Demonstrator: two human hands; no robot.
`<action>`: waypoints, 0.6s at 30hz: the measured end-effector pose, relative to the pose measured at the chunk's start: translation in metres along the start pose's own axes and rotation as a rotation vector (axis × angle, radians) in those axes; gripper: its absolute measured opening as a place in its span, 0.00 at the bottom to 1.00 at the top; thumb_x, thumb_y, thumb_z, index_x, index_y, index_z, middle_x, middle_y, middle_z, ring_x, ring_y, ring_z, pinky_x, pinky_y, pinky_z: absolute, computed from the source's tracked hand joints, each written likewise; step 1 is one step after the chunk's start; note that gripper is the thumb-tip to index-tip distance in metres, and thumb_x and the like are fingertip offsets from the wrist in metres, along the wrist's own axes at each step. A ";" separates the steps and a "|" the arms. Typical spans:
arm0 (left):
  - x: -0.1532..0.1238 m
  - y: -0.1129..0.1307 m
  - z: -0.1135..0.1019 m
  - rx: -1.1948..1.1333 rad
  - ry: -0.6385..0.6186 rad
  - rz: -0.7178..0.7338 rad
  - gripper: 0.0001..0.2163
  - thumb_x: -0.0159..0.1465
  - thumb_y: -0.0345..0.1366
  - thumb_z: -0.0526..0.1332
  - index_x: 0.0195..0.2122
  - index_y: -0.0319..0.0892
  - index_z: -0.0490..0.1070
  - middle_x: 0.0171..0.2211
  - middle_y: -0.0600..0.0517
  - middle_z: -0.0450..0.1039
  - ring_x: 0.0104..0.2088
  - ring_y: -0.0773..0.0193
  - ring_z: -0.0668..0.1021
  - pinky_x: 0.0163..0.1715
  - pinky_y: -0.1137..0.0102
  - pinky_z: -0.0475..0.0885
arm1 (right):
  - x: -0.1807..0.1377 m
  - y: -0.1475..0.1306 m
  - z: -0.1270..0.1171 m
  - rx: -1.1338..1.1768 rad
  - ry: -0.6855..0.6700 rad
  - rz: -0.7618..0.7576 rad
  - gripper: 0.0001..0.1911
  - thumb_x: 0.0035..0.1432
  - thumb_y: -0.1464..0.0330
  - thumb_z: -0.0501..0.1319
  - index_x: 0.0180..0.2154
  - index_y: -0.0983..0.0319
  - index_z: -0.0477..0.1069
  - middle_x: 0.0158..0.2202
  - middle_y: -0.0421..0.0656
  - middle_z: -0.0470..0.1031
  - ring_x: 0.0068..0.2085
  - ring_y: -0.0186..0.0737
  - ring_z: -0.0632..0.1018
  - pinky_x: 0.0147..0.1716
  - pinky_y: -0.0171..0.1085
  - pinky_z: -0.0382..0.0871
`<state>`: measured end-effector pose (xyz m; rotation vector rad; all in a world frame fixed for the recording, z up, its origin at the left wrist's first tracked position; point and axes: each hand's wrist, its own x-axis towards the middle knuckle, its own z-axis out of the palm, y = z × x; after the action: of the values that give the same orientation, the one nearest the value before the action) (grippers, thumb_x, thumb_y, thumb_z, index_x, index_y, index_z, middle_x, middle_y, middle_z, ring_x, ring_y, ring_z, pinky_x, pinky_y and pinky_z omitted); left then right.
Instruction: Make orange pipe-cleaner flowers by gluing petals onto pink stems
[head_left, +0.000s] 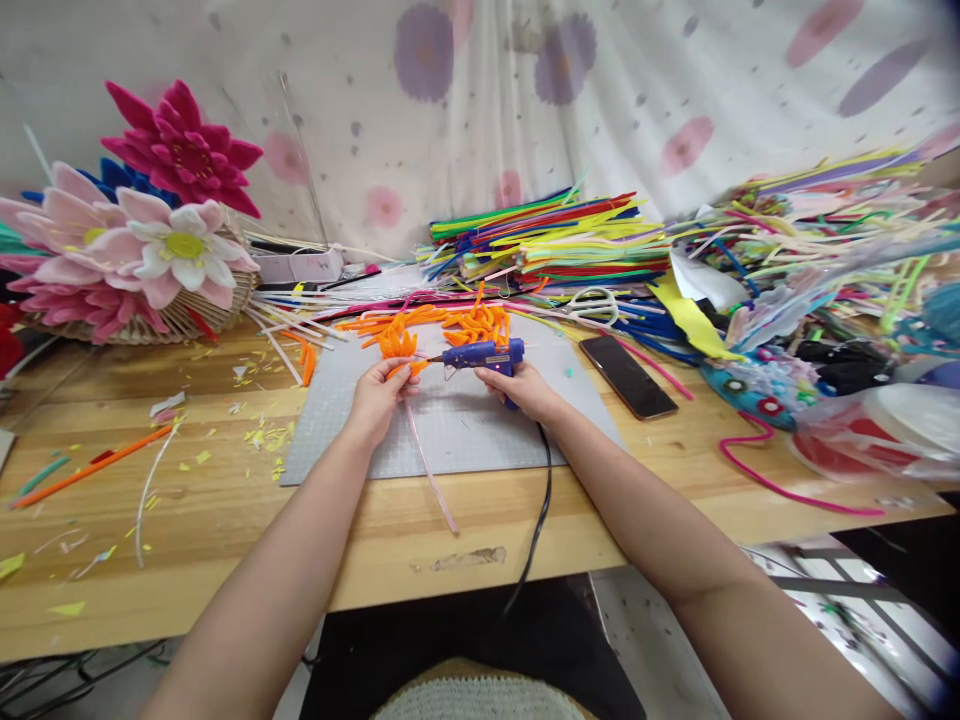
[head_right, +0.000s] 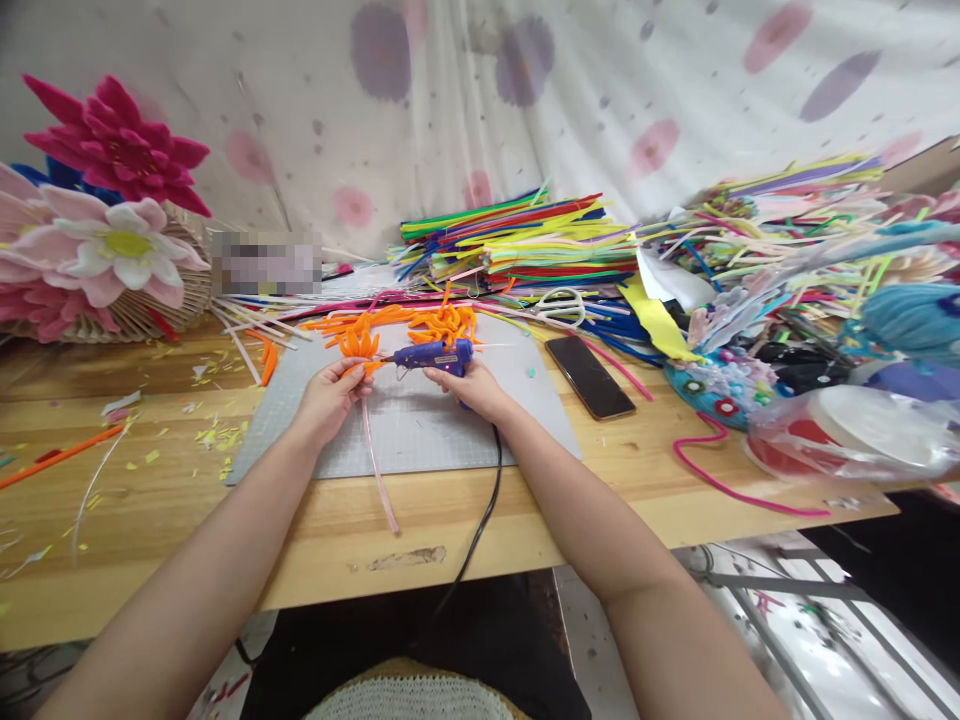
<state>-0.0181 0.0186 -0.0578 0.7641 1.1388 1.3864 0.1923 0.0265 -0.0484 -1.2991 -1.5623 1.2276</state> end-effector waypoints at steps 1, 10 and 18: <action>0.000 0.000 0.000 0.003 -0.003 -0.003 0.09 0.47 0.30 0.66 0.30 0.36 0.71 0.23 0.54 0.72 0.22 0.72 0.73 0.24 0.76 0.68 | 0.000 -0.001 0.001 -0.012 -0.007 -0.002 0.22 0.41 0.49 0.63 0.24 0.62 0.64 0.17 0.36 0.63 0.18 0.28 0.63 0.18 0.32 0.57; 0.001 0.000 -0.001 -0.012 -0.007 -0.013 0.08 0.47 0.29 0.66 0.30 0.37 0.71 0.23 0.55 0.71 0.22 0.73 0.73 0.23 0.77 0.68 | 0.003 0.003 -0.002 -0.036 0.035 0.029 0.22 0.42 0.50 0.62 0.23 0.62 0.63 0.17 0.36 0.63 0.18 0.27 0.62 0.17 0.32 0.55; 0.000 0.000 0.000 0.000 -0.017 -0.014 0.08 0.48 0.29 0.66 0.30 0.36 0.71 0.23 0.54 0.72 0.22 0.73 0.73 0.23 0.77 0.68 | 0.000 0.000 0.000 -0.054 0.005 -0.008 0.21 0.42 0.51 0.63 0.24 0.62 0.65 0.19 0.37 0.64 0.20 0.28 0.63 0.19 0.32 0.57</action>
<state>-0.0181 0.0190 -0.0579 0.7652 1.1288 1.3665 0.1919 0.0268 -0.0486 -1.3277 -1.6051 1.1834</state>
